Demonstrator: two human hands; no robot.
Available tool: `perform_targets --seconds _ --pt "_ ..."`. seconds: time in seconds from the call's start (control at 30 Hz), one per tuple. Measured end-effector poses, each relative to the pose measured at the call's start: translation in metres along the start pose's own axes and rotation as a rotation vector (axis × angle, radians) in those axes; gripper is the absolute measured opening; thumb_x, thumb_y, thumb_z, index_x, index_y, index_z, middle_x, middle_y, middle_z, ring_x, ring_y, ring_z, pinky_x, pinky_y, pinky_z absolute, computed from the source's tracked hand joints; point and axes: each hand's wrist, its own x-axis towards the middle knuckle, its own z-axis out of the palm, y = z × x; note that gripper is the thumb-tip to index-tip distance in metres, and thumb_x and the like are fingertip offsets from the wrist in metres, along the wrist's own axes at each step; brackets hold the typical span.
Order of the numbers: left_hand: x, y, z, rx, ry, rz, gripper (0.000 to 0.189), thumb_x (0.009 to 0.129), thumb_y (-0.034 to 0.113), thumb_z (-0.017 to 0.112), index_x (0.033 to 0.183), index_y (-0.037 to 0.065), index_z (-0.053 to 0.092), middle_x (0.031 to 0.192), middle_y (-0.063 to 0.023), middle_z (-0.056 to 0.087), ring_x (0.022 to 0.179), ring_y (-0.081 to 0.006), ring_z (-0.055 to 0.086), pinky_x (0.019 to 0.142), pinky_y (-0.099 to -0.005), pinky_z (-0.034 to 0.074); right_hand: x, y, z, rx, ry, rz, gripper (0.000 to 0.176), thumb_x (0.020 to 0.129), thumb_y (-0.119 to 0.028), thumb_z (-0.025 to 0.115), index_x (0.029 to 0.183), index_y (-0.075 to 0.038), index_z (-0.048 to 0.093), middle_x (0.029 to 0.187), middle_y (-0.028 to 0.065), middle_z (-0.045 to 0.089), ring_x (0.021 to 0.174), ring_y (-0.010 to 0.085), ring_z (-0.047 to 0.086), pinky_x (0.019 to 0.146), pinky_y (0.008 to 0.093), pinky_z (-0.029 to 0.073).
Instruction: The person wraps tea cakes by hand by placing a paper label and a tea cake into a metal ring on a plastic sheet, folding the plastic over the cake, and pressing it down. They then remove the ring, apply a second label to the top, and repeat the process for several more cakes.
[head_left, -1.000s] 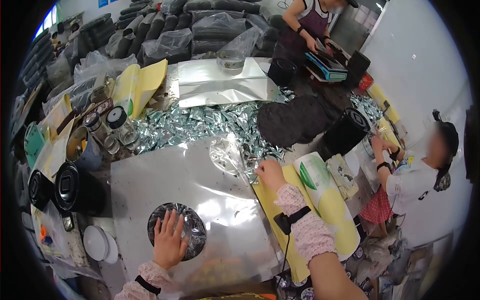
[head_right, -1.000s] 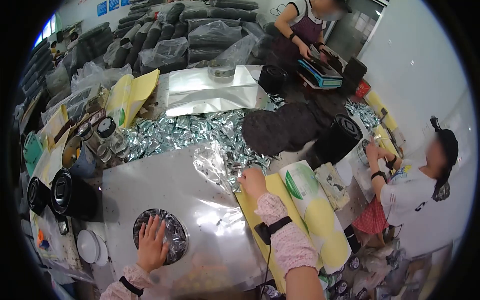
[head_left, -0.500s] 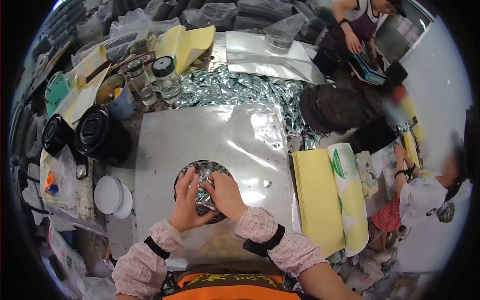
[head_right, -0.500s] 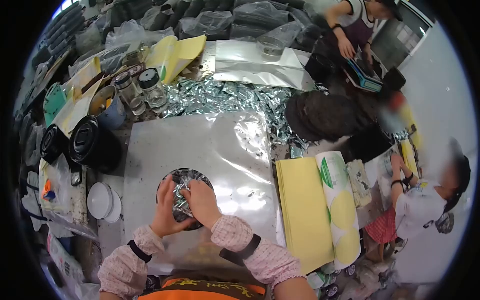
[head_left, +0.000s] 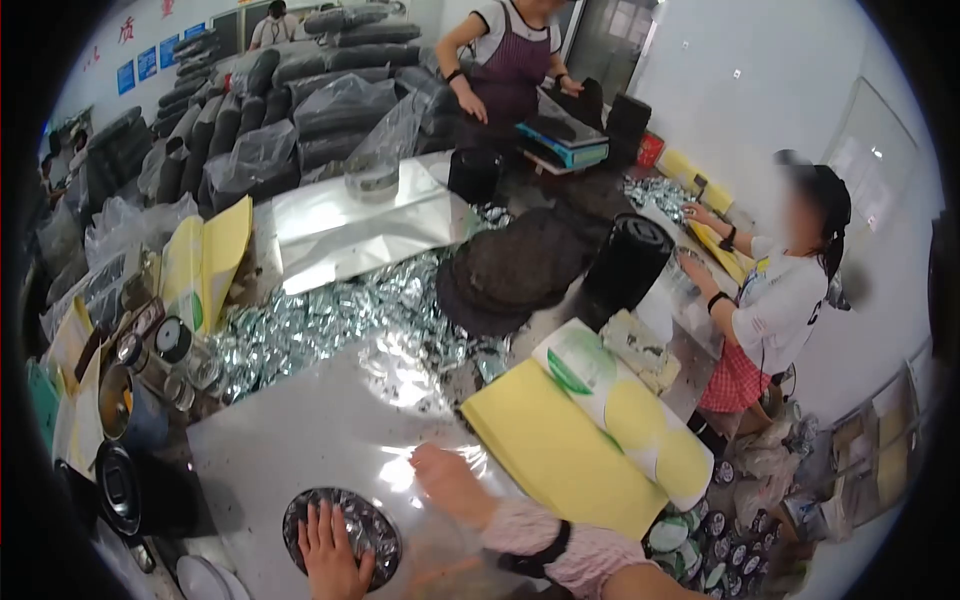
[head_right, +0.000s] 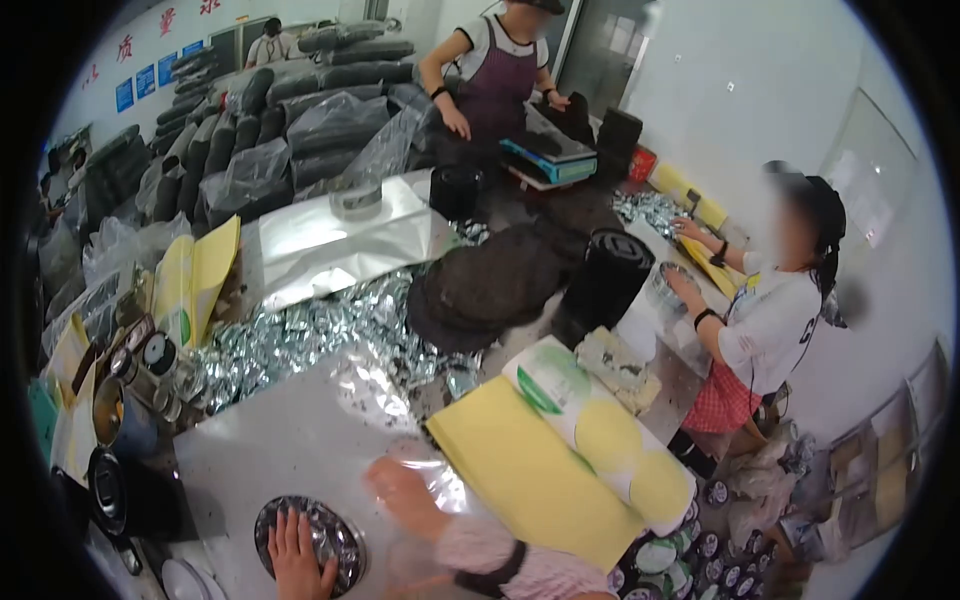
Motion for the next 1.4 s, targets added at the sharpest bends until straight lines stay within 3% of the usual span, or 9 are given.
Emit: perform_targets --seconds 0.07,0.13,0.2,0.4,0.6,0.8,1.07,1.23,1.4 --pt "0.003 0.009 -0.006 0.021 0.001 -0.01 0.087 0.084 0.033 0.068 0.154 0.0 0.028 0.159 -0.0213 0.029 0.148 -0.0397 0.022 0.12 -0.0527 0.018 0.017 0.043 -0.083 -0.319 0.403 0.181 0.017 0.084 -0.01 0.065 0.101 -0.006 0.061 0.095 0.017 0.064 0.089 0.0368 0.063 0.078 0.0453 0.05" --pt "0.005 0.013 -0.012 -0.002 -0.046 -0.044 0.083 0.085 0.033 0.064 0.153 0.0 0.028 0.159 -0.0213 0.03 0.149 -0.0392 0.021 0.12 -0.0543 0.017 0.007 0.12 -0.154 -1.288 0.334 0.121 0.047 0.085 -0.017 0.066 0.124 0.006 0.053 0.123 0.0269 0.061 0.116 0.0403 0.057 0.105 0.0444 0.043" --pt "0.006 0.009 -0.005 0.022 -0.015 -0.026 0.084 0.084 0.033 0.065 0.153 0.0 0.029 0.158 -0.0213 0.03 0.149 -0.0395 0.022 0.12 -0.054 0.017 0.007 0.154 -0.189 -1.243 0.259 0.241 0.054 0.087 -0.023 0.066 0.127 0.01 0.053 0.13 0.0295 0.058 0.123 0.0421 0.053 0.111 0.0437 0.038" --pt "0.002 0.004 0.004 -0.036 -0.031 -0.023 0.085 0.079 0.034 0.066 0.145 -0.01 0.034 0.152 -0.0299 0.033 0.144 -0.0492 0.025 0.117 -0.0611 0.015 0.036 0.142 -0.215 -0.991 -0.034 0.522 0.028 0.091 -0.023 0.064 0.101 0.002 0.061 0.119 0.0295 0.063 0.106 0.041 0.064 0.091 0.043 0.053" --pt "-0.001 0.006 0.005 -0.018 0.014 0.008 0.085 0.08 0.032 0.065 0.147 -0.008 0.032 0.153 -0.0285 0.032 0.144 -0.0473 0.026 0.118 -0.0593 0.016 0.018 0.173 -0.199 -1.68 0.126 -0.102 0.023 0.09 -0.023 0.064 0.093 0.0 0.06 0.088 0.0201 0.068 0.085 0.0326 0.069 0.068 0.0425 0.053" --pt "-0.004 0.003 0.007 -0.013 0.058 0.011 0.085 0.081 0.033 0.067 0.147 -0.008 0.033 0.154 -0.0269 0.033 0.145 -0.0455 0.026 0.119 -0.0578 0.016 0.047 0.205 -0.296 -0.446 0.156 0.356 0.03 0.088 -0.026 0.064 0.101 0.001 0.059 0.079 0.0264 0.068 0.082 0.0412 0.068 0.074 0.0494 0.054" --pt "-0.007 0.002 0.007 -0.064 0.093 0.006 0.081 0.08 0.033 0.068 0.145 -0.006 0.037 0.154 -0.0249 0.035 0.146 -0.044 0.026 0.119 -0.0565 0.017 0.015 0.191 -0.187 -1.691 0.165 -0.039 0.021 0.091 -0.015 0.056 0.105 0.0 0.055 0.105 0.0247 0.065 0.089 0.0374 0.068 0.069 0.0472 0.056" --pt "-0.004 0.002 0.006 -0.033 0.092 0.007 0.082 0.081 0.033 0.069 0.146 -0.006 0.036 0.155 -0.0235 0.034 0.146 -0.042 0.026 0.12 -0.0552 0.017 0.046 0.196 -0.258 -1.082 -0.161 0.162 0.018 0.087 -0.015 0.058 0.099 -0.001 0.058 0.085 0.0266 0.068 0.084 0.0374 0.069 0.066 0.0491 0.055" --pt "-0.002 0.003 0.001 -0.039 0.054 -0.016 0.084 0.083 0.039 0.07 0.146 -0.005 0.037 0.155 -0.0229 0.034 0.147 -0.0402 0.025 0.12 -0.0535 0.017 0.066 0.034 -0.371 -0.389 0.236 -0.108 0.01 0.093 -0.006 0.058 0.097 -0.006 0.066 0.081 0.0048 0.065 0.077 0.0195 0.064 0.067 0.0329 0.052"
